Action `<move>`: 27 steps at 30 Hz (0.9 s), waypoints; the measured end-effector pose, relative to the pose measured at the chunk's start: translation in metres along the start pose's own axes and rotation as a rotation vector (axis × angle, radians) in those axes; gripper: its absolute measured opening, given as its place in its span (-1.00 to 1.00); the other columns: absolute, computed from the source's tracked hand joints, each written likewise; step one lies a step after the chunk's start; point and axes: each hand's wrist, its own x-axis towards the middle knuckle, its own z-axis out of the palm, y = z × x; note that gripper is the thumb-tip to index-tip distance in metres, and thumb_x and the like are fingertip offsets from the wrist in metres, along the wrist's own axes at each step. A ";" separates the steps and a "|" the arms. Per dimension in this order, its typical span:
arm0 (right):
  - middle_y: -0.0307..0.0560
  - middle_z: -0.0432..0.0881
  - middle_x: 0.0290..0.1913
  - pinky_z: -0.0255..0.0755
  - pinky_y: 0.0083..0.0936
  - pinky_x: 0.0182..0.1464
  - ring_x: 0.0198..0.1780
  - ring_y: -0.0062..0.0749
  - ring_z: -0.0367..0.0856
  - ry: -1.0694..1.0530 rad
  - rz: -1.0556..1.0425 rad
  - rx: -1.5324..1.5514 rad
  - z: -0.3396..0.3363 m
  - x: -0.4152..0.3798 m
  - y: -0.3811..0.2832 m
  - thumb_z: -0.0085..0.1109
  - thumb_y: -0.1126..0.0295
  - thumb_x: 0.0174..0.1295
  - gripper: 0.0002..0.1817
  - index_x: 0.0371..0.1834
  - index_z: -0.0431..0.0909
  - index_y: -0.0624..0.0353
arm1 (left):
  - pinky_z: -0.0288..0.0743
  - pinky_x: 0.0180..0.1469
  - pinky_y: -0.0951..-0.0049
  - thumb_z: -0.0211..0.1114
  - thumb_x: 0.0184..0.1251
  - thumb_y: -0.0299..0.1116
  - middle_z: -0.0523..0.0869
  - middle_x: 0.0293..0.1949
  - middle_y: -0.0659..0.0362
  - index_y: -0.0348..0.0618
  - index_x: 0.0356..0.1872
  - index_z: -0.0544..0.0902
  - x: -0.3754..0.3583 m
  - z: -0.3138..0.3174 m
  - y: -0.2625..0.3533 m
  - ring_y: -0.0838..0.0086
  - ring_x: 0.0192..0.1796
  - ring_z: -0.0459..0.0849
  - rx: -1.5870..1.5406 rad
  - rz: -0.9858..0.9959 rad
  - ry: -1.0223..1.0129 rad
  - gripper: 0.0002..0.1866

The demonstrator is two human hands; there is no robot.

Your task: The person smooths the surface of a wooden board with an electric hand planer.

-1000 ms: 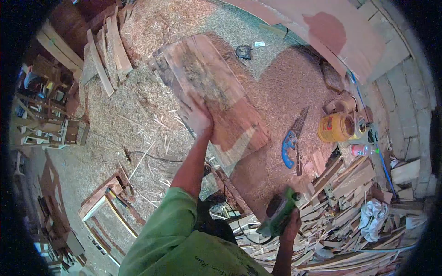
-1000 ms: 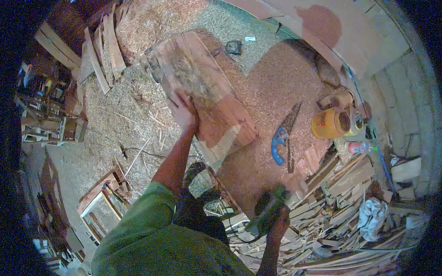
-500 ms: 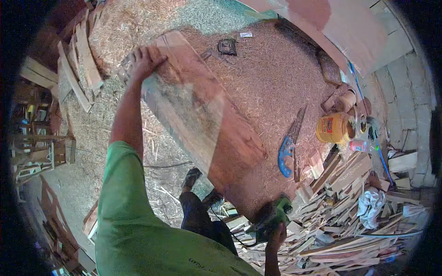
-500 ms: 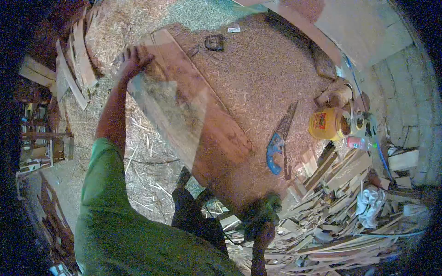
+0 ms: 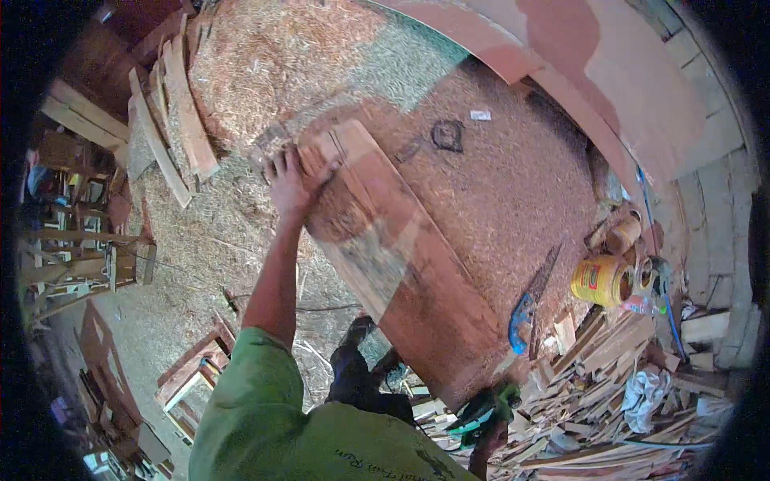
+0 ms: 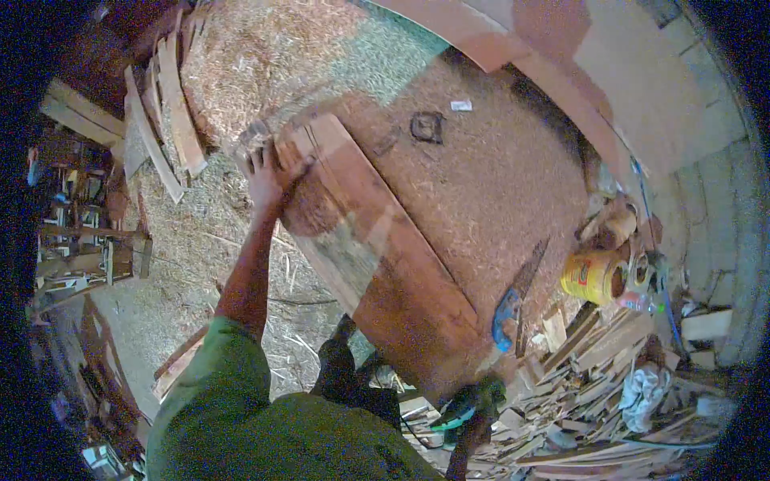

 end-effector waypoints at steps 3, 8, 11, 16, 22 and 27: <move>0.01 0.76 -0.06 0.59 -0.32 -0.08 -0.16 -0.36 0.63 -0.015 0.111 -0.199 -0.012 0.011 0.004 0.22 0.06 0.54 -0.50 0.08 0.69 0.39 | 0.29 0.53 -0.16 0.33 -0.02 0.65 0.40 0.50 -0.15 -0.11 0.55 0.36 -0.003 -0.021 0.016 -0.24 0.57 0.25 -0.052 -0.082 -0.066 0.25; 0.15 0.64 0.13 0.50 -0.15 0.22 0.10 -0.09 0.59 0.074 -0.020 -0.376 0.028 -0.004 -0.161 0.25 0.31 0.50 -0.50 0.38 0.40 0.32 | 0.34 0.50 -0.17 0.33 0.15 0.54 0.28 0.56 -0.26 -0.18 0.62 0.19 -0.014 -0.022 0.018 -0.28 0.60 0.19 -0.141 -0.154 0.108 0.22; 0.13 0.61 0.19 0.52 -0.12 0.24 0.13 0.03 0.62 -0.080 -0.331 -0.522 0.075 0.002 -0.228 0.27 0.33 0.47 -0.45 0.45 0.36 0.27 | 0.35 0.49 -0.11 0.27 0.33 0.42 0.25 0.56 -0.34 -0.29 0.66 0.00 -0.050 -0.002 0.014 -0.30 0.56 0.26 -0.354 -0.367 0.168 0.19; -0.04 0.69 0.14 0.59 -0.38 -0.03 -0.01 -0.30 0.68 -0.528 0.564 0.593 0.146 0.053 -0.173 0.10 0.11 0.57 -0.53 0.35 0.54 0.20 | 0.46 0.32 -0.08 0.10 0.55 0.25 0.53 0.34 -0.40 -0.28 0.62 0.16 -0.081 -0.017 0.025 -0.30 0.32 0.57 -0.602 -0.705 -0.054 -0.09; 0.02 0.69 0.17 0.59 -0.36 0.01 0.06 -0.28 0.69 -0.598 0.238 0.100 0.206 0.021 -0.284 0.05 0.13 0.60 -0.56 0.31 0.55 0.23 | 0.50 0.13 -0.25 -0.09 0.66 0.20 0.70 0.03 -0.41 -0.29 0.32 0.52 -0.033 0.010 -0.024 -0.36 0.05 0.68 -0.370 -0.579 -0.083 -0.31; 0.10 0.62 0.27 0.59 -0.22 0.22 0.25 -0.04 0.65 -0.674 -0.572 -0.405 0.207 0.010 -0.224 0.06 0.20 0.60 -0.50 0.44 0.37 0.28 | 0.61 -0.06 -0.27 -0.15 0.61 0.31 0.80 -0.13 -0.26 -0.29 0.02 0.66 0.012 0.026 -0.037 -0.25 -0.10 0.79 -0.184 -0.474 0.062 -0.25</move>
